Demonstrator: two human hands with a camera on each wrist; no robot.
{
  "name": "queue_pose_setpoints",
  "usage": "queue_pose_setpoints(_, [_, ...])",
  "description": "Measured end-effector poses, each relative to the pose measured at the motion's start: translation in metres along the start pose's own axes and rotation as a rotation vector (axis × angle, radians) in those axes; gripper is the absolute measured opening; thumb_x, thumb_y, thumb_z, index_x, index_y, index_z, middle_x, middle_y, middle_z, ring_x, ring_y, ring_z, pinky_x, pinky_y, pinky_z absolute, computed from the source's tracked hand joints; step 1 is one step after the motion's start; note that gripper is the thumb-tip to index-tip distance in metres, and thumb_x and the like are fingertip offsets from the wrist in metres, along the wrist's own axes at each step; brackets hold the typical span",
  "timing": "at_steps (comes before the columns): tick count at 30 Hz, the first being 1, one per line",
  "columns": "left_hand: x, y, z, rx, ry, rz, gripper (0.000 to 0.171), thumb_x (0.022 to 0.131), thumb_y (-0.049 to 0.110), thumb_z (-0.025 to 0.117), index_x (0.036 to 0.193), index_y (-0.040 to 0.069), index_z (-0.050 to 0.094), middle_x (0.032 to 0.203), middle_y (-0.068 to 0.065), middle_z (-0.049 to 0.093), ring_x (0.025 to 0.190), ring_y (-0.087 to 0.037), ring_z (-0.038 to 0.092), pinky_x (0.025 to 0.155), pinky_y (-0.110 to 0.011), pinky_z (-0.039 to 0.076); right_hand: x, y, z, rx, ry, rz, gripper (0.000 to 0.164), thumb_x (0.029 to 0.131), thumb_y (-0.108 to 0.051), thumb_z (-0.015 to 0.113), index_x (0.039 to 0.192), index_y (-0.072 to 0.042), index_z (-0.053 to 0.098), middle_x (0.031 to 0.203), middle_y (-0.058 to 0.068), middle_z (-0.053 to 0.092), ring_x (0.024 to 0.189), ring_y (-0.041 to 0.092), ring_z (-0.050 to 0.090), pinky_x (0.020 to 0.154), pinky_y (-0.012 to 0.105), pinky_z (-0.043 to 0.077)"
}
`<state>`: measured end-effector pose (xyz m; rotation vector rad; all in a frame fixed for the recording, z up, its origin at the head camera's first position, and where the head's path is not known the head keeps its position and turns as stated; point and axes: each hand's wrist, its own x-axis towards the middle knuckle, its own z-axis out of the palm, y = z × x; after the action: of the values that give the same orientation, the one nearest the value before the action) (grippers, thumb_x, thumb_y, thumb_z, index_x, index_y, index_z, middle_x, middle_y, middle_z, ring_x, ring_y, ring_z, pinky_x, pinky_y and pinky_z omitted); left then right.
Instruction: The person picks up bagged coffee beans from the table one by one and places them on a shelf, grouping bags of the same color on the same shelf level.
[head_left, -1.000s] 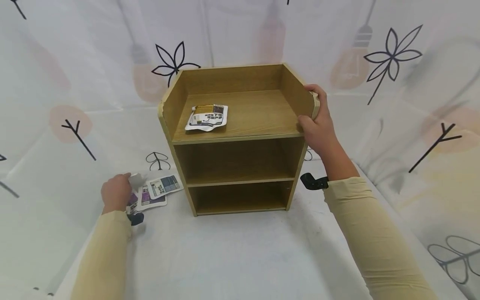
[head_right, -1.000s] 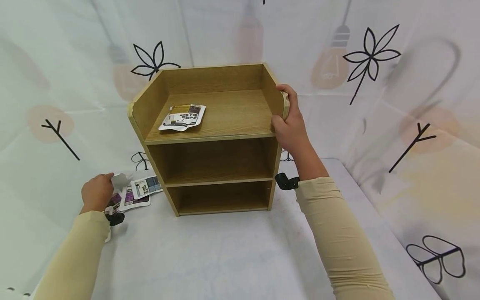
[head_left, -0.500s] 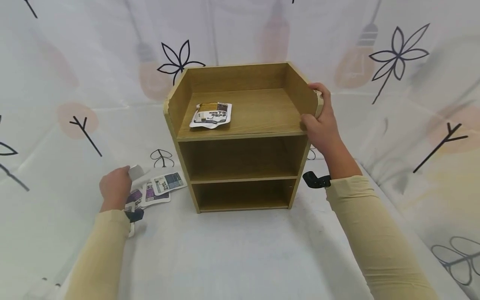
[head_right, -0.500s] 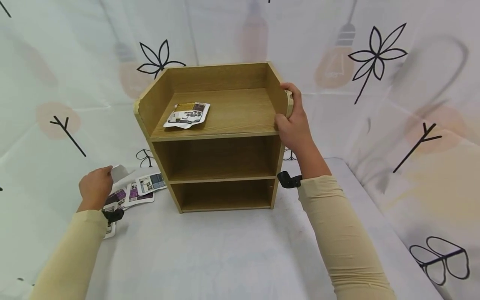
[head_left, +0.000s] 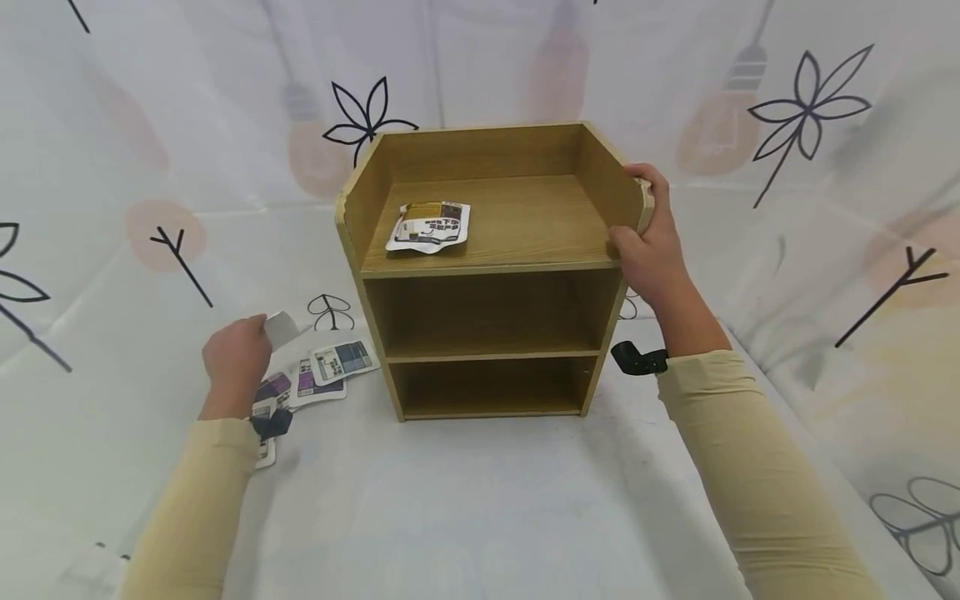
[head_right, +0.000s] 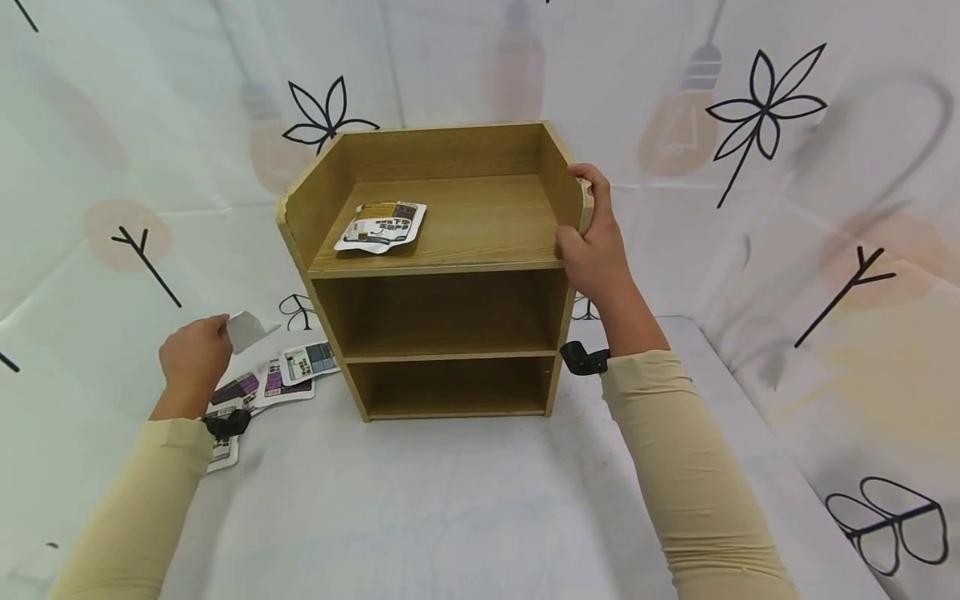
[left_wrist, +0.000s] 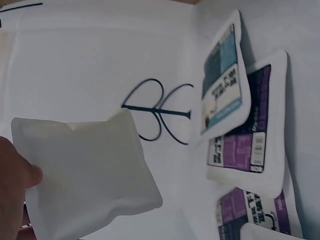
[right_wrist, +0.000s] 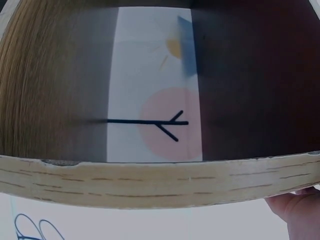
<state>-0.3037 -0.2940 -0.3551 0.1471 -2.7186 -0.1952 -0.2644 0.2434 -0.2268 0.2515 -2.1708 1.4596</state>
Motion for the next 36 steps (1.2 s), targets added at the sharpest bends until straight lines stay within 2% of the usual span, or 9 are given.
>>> queue_pose_setpoints(5, [-0.001, 0.01, -0.012, -0.024, 0.05, 0.03, 0.03, 0.095, 0.007, 0.044, 0.115, -0.001, 0.066, 0.098, -0.027, 0.069, 0.081, -0.042, 0.067, 0.061, -0.051, 0.053, 0.0, -0.001, 0.0, -0.001, -0.001, 0.004, 0.069, 0.087, -0.005, 0.041, 0.139, -0.048, 0.028, 0.134, 0.0, 0.037, 0.114, 0.019, 0.041, 0.087, 0.033, 0.036])
queue_pose_setpoints(9, [-0.003, 0.018, -0.023, -0.038, 0.103, 0.05, 0.03, 0.096, 0.008, 0.044, 0.113, -0.002, 0.066, 0.097, -0.028, 0.069, 0.08, -0.043, 0.067, 0.062, -0.052, 0.053, -0.001, -0.002, 0.001, -0.01, 0.001, 0.013, 0.069, 0.087, -0.005, 0.041, 0.139, -0.049, 0.027, 0.136, 0.001, 0.037, 0.115, 0.019, 0.041, 0.088, 0.033, 0.036])
queue_pose_setpoints(20, [-0.011, 0.04, -0.052, -0.09, 0.306, 0.148, 0.027, 0.093, 0.004, 0.048, 0.107, -0.003, 0.07, 0.096, -0.027, 0.07, 0.08, -0.047, 0.067, 0.061, -0.056, 0.052, -0.001, -0.003, 0.001, -0.007, -0.003, 0.016, 0.068, 0.088, -0.006, 0.04, 0.139, -0.049, 0.026, 0.135, 0.0, 0.036, 0.116, 0.019, 0.041, 0.088, 0.034, 0.036])
queue_pose_setpoints(29, [-0.02, 0.057, -0.077, -0.096, 0.377, 0.192, 0.025, 0.093, 0.004, 0.05, 0.105, -0.003, 0.071, 0.095, -0.026, 0.071, 0.08, -0.046, 0.068, 0.061, -0.055, 0.052, -0.001, -0.002, 0.001, 0.004, -0.003, 0.021, 0.069, 0.088, -0.005, 0.04, 0.139, -0.049, 0.026, 0.135, -0.001, 0.036, 0.116, 0.019, 0.041, 0.088, 0.034, 0.036])
queue_pose_setpoints(36, [-0.024, 0.066, -0.092, -0.108, 0.478, 0.248, 0.026, 0.095, 0.005, 0.049, 0.103, -0.004, 0.072, 0.092, -0.025, 0.072, 0.076, -0.045, 0.067, 0.059, -0.054, 0.052, 0.0, -0.001, 0.001, 0.008, -0.001, 0.012, 0.069, 0.087, -0.005, 0.041, 0.139, -0.048, 0.027, 0.13, -0.003, 0.037, 0.113, 0.019, 0.042, 0.086, 0.033, 0.037])
